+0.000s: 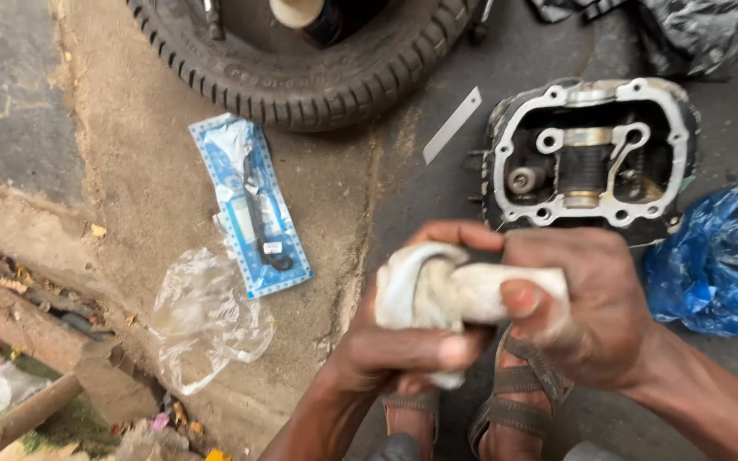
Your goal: The person sits on the ground beside a motorcycle and reassembles its engine cylinder assembly. They wipe the piston with a cloth, fit the piston into the cylinder, place valve springs and small hardware into the cylinder head, and press components into position by hand.
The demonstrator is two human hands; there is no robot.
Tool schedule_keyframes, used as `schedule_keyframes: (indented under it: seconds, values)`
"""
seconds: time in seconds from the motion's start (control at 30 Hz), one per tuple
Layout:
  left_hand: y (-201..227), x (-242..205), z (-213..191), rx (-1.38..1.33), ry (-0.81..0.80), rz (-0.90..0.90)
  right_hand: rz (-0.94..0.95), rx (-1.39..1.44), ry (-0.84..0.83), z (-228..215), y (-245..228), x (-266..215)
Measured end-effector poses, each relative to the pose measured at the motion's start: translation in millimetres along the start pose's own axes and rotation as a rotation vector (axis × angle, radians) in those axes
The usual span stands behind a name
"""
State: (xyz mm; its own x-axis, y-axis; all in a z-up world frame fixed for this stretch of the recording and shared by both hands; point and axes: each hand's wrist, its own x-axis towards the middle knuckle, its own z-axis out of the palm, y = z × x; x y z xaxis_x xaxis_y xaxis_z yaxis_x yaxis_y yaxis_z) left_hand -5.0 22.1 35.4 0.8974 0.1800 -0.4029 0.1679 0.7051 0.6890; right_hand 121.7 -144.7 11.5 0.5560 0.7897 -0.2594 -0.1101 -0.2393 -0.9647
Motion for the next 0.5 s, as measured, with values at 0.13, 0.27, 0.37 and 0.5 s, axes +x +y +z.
schedule_keyframes:
  seconds: [0.13, 0.27, 0.37, 0.5]
  values:
    - [6.2, 4.0, -2.8, -0.525, -0.217, -0.218, -0.211, -0.234, -0.144, -10.0, -3.2, 6.3]
    - [21.9, 6.4, -0.4, -0.699, -0.202, -0.419, 0.013, -0.280, -0.405, -35.0, 24.5, -2.1]
    - [26.6, 7.9, -1.1, -0.286, -0.175, -0.389, 0.037, -0.520, -0.477, -45.1, 16.6, 5.3]
    - [101.9, 37.0, 24.0, 0.314, -0.181, -0.062, 0.456, -0.866, -0.365, -111.3, -24.5, 43.9]
